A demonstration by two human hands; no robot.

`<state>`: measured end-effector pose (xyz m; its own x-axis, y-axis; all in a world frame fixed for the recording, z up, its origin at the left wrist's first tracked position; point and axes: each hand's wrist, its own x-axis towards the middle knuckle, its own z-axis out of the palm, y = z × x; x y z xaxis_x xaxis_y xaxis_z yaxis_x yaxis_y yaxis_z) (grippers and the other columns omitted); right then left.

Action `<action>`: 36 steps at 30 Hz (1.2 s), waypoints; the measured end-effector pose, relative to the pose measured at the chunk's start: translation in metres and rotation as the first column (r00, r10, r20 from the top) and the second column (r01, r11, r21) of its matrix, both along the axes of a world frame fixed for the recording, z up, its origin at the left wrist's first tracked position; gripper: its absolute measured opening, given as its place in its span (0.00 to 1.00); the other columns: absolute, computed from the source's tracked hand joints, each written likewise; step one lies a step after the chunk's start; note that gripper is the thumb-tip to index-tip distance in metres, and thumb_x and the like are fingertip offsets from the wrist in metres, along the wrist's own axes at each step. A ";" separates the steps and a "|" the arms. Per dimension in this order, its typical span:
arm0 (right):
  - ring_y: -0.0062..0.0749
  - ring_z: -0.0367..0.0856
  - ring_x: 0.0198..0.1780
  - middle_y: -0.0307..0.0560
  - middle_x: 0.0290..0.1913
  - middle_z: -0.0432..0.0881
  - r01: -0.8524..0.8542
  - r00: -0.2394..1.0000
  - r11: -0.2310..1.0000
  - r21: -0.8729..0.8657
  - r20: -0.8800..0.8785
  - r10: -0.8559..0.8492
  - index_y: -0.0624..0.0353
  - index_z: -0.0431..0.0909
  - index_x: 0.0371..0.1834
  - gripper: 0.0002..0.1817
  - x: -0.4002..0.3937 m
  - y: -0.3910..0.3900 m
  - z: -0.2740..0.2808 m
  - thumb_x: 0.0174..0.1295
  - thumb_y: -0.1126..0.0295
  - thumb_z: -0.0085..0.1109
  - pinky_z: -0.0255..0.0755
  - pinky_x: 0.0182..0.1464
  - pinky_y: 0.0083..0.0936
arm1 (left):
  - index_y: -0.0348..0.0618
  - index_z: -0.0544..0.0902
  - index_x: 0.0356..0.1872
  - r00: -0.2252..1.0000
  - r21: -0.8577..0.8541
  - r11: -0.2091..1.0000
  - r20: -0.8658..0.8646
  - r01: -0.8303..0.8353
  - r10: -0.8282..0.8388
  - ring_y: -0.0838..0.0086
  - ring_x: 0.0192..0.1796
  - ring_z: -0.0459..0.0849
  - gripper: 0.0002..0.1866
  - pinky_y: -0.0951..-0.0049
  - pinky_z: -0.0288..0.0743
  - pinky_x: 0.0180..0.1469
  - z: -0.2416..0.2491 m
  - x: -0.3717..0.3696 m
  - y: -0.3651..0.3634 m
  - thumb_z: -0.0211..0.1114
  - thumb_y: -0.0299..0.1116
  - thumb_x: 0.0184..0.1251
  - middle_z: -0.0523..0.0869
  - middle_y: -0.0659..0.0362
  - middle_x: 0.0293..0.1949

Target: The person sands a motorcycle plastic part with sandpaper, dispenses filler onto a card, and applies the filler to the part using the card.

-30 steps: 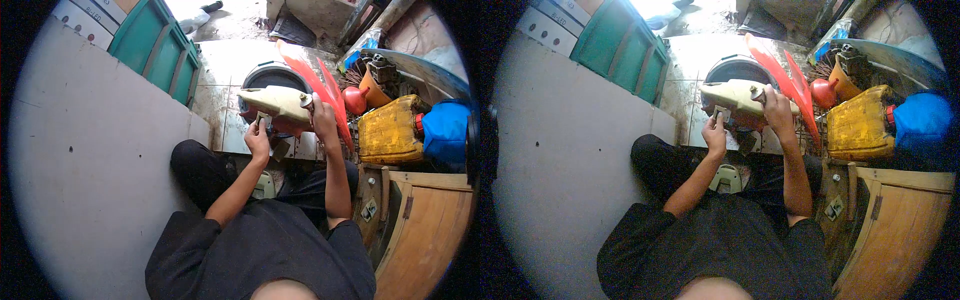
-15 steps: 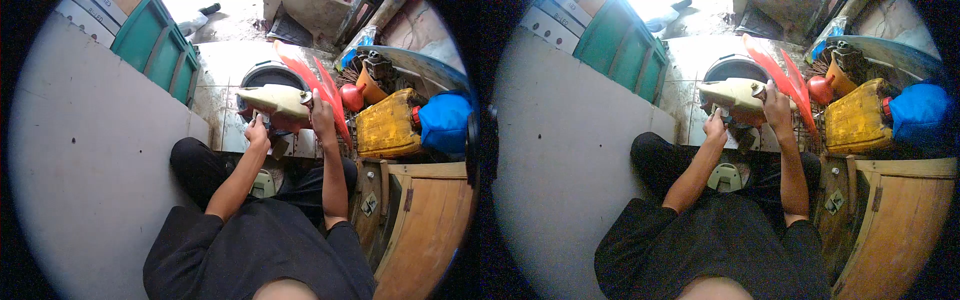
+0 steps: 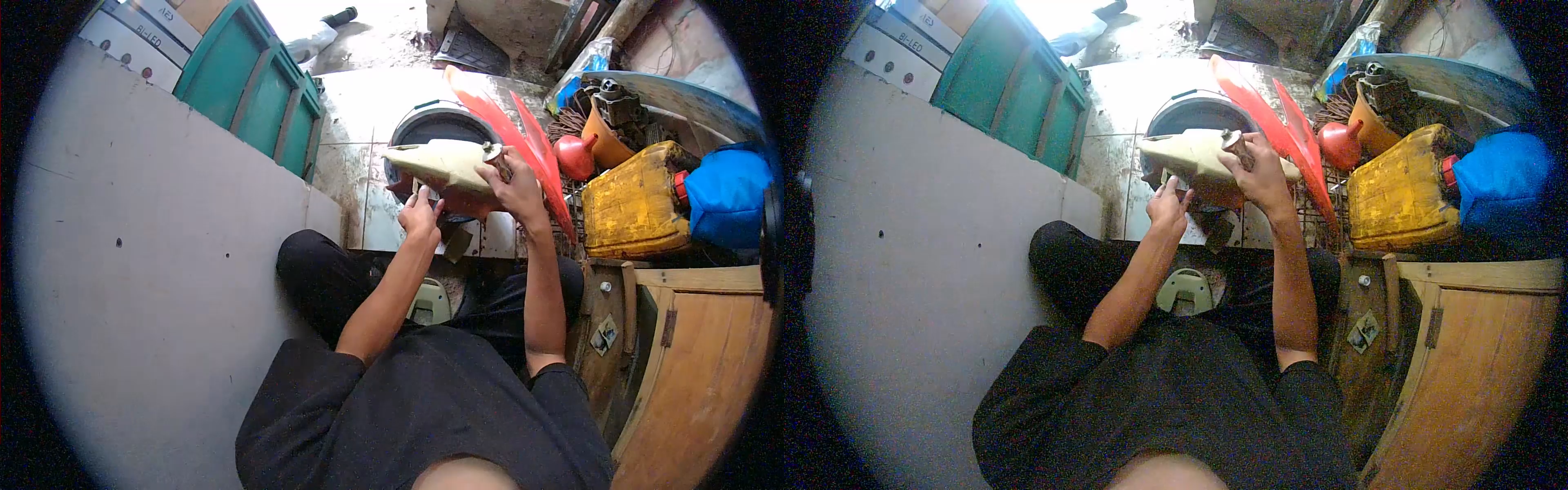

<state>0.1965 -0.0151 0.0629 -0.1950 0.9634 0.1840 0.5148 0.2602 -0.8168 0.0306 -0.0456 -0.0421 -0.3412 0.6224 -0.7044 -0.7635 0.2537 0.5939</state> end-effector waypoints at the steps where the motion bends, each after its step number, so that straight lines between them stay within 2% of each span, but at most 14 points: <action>1: 0.26 0.79 0.42 0.45 0.41 0.80 -0.017 1.000 0.999 0.042 0.027 0.015 0.66 0.77 0.46 0.15 0.003 0.003 -0.007 0.58 0.72 0.64 0.71 0.45 0.23 | 0.33 0.71 0.60 1.000 -0.001 1.000 0.000 -0.003 0.003 0.70 0.47 0.78 0.22 0.70 0.84 0.40 0.000 0.000 -0.001 0.63 0.30 0.67 0.78 0.54 0.50; 3: 0.28 0.80 0.45 0.47 0.43 0.81 -0.040 0.998 0.996 0.080 0.056 0.036 0.66 0.77 0.48 0.14 0.001 0.002 -0.010 0.58 0.74 0.61 0.71 0.48 0.24 | 0.35 0.74 0.50 1.000 0.074 0.997 0.013 0.003 -0.004 0.70 0.46 0.79 0.13 0.67 0.84 0.47 -0.001 -0.001 -0.003 0.61 0.28 0.68 0.79 0.56 0.46; 6: 0.39 0.82 0.47 0.54 0.47 0.82 -0.148 0.989 0.988 0.048 0.019 0.148 0.67 0.75 0.53 0.19 0.002 -0.002 -0.016 0.56 0.79 0.53 0.72 0.53 0.28 | 0.31 0.73 0.49 1.000 0.042 0.999 -0.006 -0.014 0.014 0.69 0.47 0.79 0.13 0.65 0.84 0.49 0.002 0.001 -0.001 0.61 0.27 0.68 0.78 0.55 0.47; 8: 0.51 0.81 0.48 0.64 0.45 0.81 -0.232 0.941 0.961 0.154 0.288 0.181 0.68 0.73 0.58 0.25 0.001 -0.001 -0.022 0.53 0.80 0.51 0.69 0.59 0.33 | 0.30 0.73 0.48 1.000 0.050 0.999 -0.013 0.005 -0.004 0.69 0.46 0.79 0.12 0.65 0.84 0.50 0.004 0.001 -0.002 0.61 0.27 0.68 0.79 0.55 0.46; 9: 0.55 0.74 0.59 0.65 0.54 0.77 -0.176 0.935 0.982 -0.074 0.299 0.190 0.68 0.74 0.55 0.25 0.000 -0.003 -0.017 0.49 0.77 0.56 0.67 0.64 0.35 | 0.30 0.74 0.47 1.000 0.061 0.998 -0.017 0.025 -0.024 0.69 0.46 0.79 0.12 0.65 0.84 0.50 0.005 0.002 -0.002 0.60 0.27 0.68 0.79 0.54 0.46; 12: 0.54 0.74 0.60 0.67 0.54 0.76 -0.124 0.936 0.974 -0.187 0.303 0.178 0.70 0.73 0.56 0.27 -0.001 0.000 -0.012 0.49 0.76 0.56 0.66 0.65 0.35 | 0.31 0.76 0.45 0.999 0.076 0.996 0.000 0.053 -0.053 0.69 0.45 0.79 0.10 0.64 0.83 0.51 0.000 0.002 0.001 0.60 0.27 0.68 0.80 0.55 0.44; 16: 0.54 0.75 0.59 0.68 0.55 0.75 -0.135 0.928 0.976 -0.172 0.322 0.185 0.72 0.72 0.57 0.27 0.002 0.001 -0.012 0.49 0.75 0.57 0.67 0.65 0.35 | 0.34 0.78 0.43 0.996 0.079 0.993 -0.004 0.092 -0.092 0.70 0.43 0.80 0.09 0.65 0.81 0.47 0.005 0.005 0.003 0.61 0.28 0.68 0.80 0.56 0.41; 19: 0.54 0.76 0.58 0.68 0.53 0.77 -0.144 0.934 0.974 -0.177 0.301 0.193 0.71 0.73 0.57 0.27 0.003 0.002 -0.015 0.49 0.75 0.57 0.68 0.63 0.36 | 0.31 0.79 0.48 0.968 -0.034 0.982 -0.162 0.187 -0.190 0.71 0.43 0.80 0.14 0.70 0.78 0.44 0.012 0.011 0.004 0.61 0.31 0.68 0.83 0.57 0.42; 24: 0.55 0.78 0.54 0.69 0.49 0.78 -0.125 0.920 0.969 -0.214 0.341 0.195 0.70 0.73 0.57 0.27 0.004 0.005 -0.017 0.49 0.74 0.58 0.71 0.59 0.37 | 0.29 0.83 0.45 0.979 0.162 0.978 -0.175 0.129 -0.100 0.76 0.39 0.80 0.13 0.76 0.73 0.43 0.000 0.025 0.006 0.60 0.30 0.67 0.86 0.57 0.38; 25: 0.55 0.78 0.54 0.69 0.49 0.78 -0.131 0.919 0.968 -0.216 0.339 0.200 0.70 0.73 0.57 0.27 0.005 0.007 -0.021 0.49 0.74 0.58 0.71 0.59 0.37 | 0.29 0.84 0.41 0.947 0.124 0.982 -0.305 0.142 -0.099 0.76 0.35 0.80 0.12 0.76 0.72 0.41 0.003 0.029 0.004 0.60 0.30 0.67 0.86 0.57 0.34; 30: 0.56 0.80 0.51 0.69 0.45 0.80 -0.157 0.922 0.971 -0.181 0.325 0.210 0.70 0.74 0.55 0.26 0.007 0.010 -0.026 0.49 0.74 0.59 0.73 0.56 0.37 | 0.32 0.84 0.37 0.879 0.206 0.942 -0.452 0.266 -0.149 0.83 0.29 0.71 0.10 0.79 0.66 0.32 0.031 0.026 -0.016 0.62 0.31 0.67 0.80 0.66 0.26; 33: 0.56 0.80 0.49 0.69 0.43 0.80 -0.132 0.921 0.967 -0.217 0.334 0.201 0.71 0.75 0.52 0.24 0.006 0.005 -0.013 0.49 0.74 0.59 0.73 0.54 0.38 | 0.34 0.84 0.41 0.611 0.118 0.920 -0.777 0.374 -0.148 0.84 0.29 0.71 0.11 0.78 0.66 0.32 0.035 0.008 -0.027 0.60 0.32 0.68 0.80 0.64 0.27; 34: 0.56 0.80 0.49 0.69 0.43 0.80 -0.127 0.921 0.968 -0.218 0.336 0.196 0.71 0.75 0.52 0.24 0.006 0.004 -0.008 0.49 0.74 0.59 0.73 0.54 0.38 | 0.30 0.83 0.40 0.681 0.197 0.930 -0.729 0.309 -0.072 0.75 0.35 0.80 0.11 0.73 0.73 0.41 0.035 0.005 -0.028 0.59 0.29 0.67 0.85 0.56 0.32; 36: 0.56 0.81 0.47 0.68 0.41 0.80 -0.163 0.932 0.963 -0.217 0.287 0.222 0.70 0.76 0.49 0.21 0.006 0.002 -0.003 0.49 0.74 0.59 0.74 0.53 0.38 | 0.30 0.82 0.42 0.700 0.147 0.940 -0.704 0.309 -0.120 0.76 0.35 0.79 0.11 0.73 0.72 0.40 0.024 -0.012 -0.030 0.58 0.29 0.68 0.85 0.56 0.32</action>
<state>0.2024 -0.0126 0.0596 -0.3982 0.9125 -0.0932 0.7022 0.2380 -0.6710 0.0184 -0.0755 -0.0183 -0.4997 0.8517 -0.1578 -0.0733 0.1399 0.9874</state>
